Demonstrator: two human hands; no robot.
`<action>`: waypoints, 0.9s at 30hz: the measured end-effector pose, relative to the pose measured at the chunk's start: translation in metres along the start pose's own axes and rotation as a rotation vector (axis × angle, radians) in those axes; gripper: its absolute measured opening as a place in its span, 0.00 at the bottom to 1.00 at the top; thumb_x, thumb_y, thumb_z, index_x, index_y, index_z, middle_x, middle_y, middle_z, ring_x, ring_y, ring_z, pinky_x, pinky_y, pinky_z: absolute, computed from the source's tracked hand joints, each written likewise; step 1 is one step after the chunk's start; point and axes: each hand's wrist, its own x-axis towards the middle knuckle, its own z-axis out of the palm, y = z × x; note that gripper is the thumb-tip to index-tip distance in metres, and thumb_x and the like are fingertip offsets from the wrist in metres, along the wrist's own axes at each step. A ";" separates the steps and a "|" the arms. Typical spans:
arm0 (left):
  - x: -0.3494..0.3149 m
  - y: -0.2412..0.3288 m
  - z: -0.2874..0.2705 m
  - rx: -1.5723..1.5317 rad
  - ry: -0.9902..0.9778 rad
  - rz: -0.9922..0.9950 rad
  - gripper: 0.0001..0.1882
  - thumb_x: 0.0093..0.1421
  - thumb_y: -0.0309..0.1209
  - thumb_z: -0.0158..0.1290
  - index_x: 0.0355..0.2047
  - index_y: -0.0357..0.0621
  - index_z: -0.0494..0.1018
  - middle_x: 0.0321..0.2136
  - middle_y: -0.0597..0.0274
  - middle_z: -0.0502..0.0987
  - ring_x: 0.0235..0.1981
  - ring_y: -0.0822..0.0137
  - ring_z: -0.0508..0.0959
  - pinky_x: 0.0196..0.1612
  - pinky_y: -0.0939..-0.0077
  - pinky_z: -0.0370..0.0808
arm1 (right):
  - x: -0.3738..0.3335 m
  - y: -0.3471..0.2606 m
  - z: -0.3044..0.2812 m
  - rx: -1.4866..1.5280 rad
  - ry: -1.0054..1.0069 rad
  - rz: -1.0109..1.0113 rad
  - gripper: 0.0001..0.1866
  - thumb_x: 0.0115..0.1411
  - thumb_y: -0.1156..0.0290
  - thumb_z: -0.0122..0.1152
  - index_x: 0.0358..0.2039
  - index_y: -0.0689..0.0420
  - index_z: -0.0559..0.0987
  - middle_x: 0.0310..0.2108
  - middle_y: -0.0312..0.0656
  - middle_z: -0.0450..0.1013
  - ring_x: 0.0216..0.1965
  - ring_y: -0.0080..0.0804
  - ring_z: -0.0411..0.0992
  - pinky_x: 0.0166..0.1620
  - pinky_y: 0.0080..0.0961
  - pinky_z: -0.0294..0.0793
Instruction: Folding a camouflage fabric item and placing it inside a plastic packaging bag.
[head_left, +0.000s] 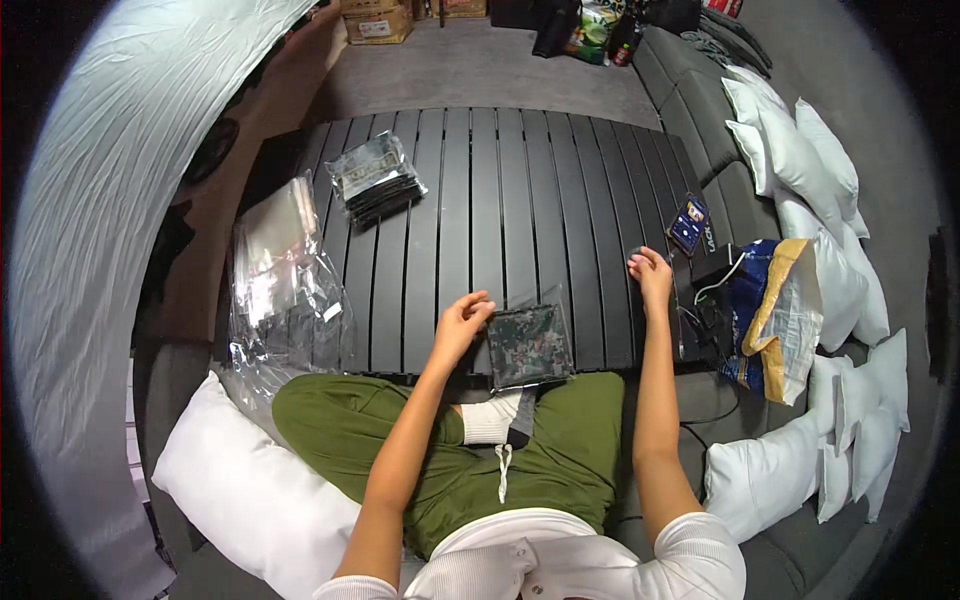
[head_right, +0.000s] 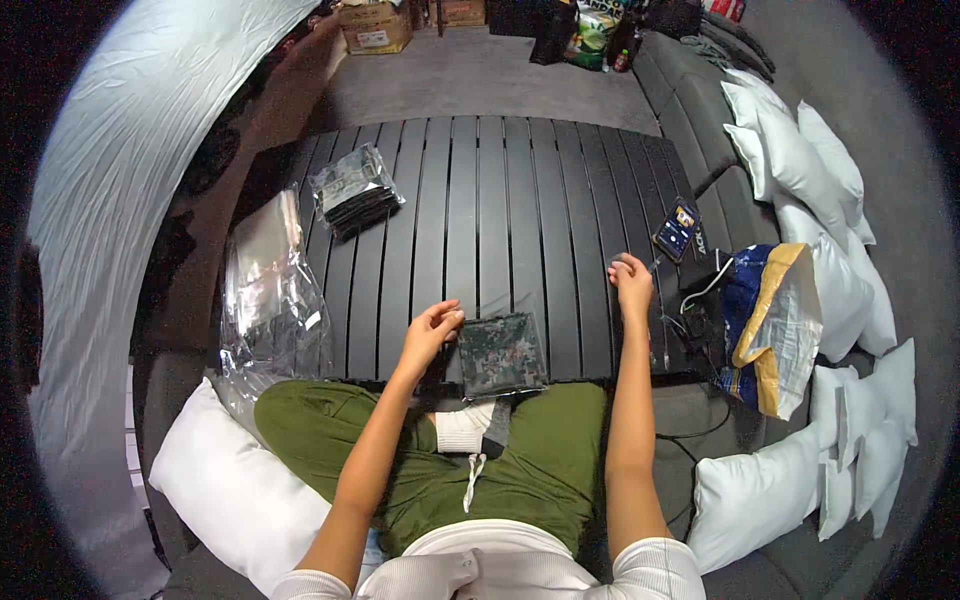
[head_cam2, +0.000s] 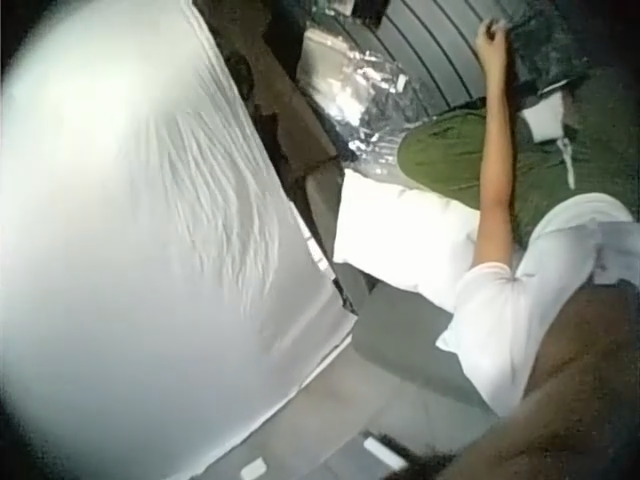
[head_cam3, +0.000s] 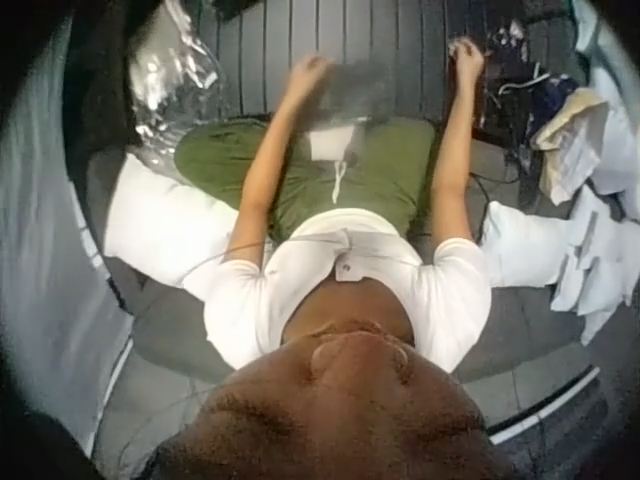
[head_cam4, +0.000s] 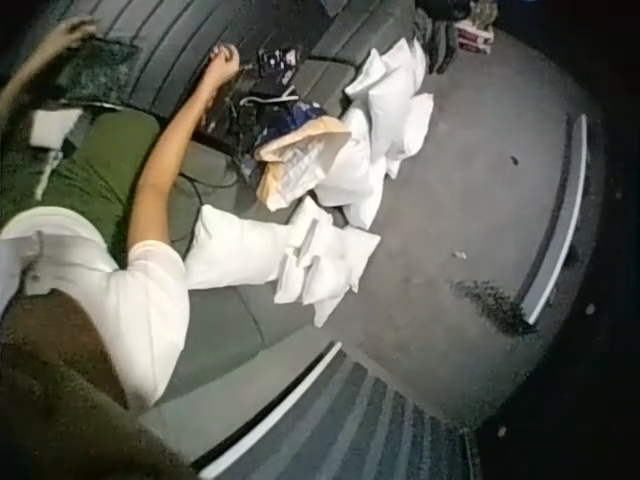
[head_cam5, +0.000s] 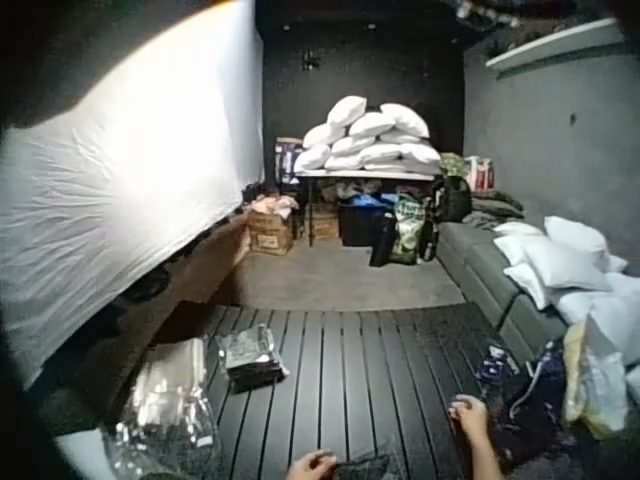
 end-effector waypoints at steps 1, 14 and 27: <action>-0.001 -0.001 -0.002 0.035 -0.005 0.036 0.17 0.57 0.31 0.53 0.45 0.38 0.70 0.33 0.64 0.75 0.31 0.79 0.72 0.31 0.86 0.68 | -0.005 0.000 0.004 -0.004 0.024 -0.045 0.17 0.58 0.77 0.48 0.49 0.66 0.67 0.35 0.47 0.72 0.32 0.31 0.74 0.33 0.19 0.76; -0.004 0.011 0.002 0.178 0.140 -0.005 0.12 0.57 0.35 0.51 0.35 0.40 0.76 0.28 0.66 0.77 0.28 0.78 0.74 0.27 0.83 0.72 | -0.058 -0.009 0.010 0.051 -0.124 0.011 0.10 0.57 0.71 0.53 0.38 0.61 0.76 0.25 0.34 0.72 0.18 0.15 0.67 0.18 0.12 0.66; 0.004 0.017 0.012 0.376 0.286 0.030 0.11 0.54 0.32 0.54 0.31 0.35 0.75 0.18 0.61 0.76 0.17 0.70 0.75 0.20 0.76 0.72 | -0.093 -0.025 0.089 -0.567 -0.355 -0.143 0.15 0.49 0.64 0.61 0.33 0.61 0.74 0.18 0.39 0.69 0.19 0.31 0.69 0.25 0.28 0.67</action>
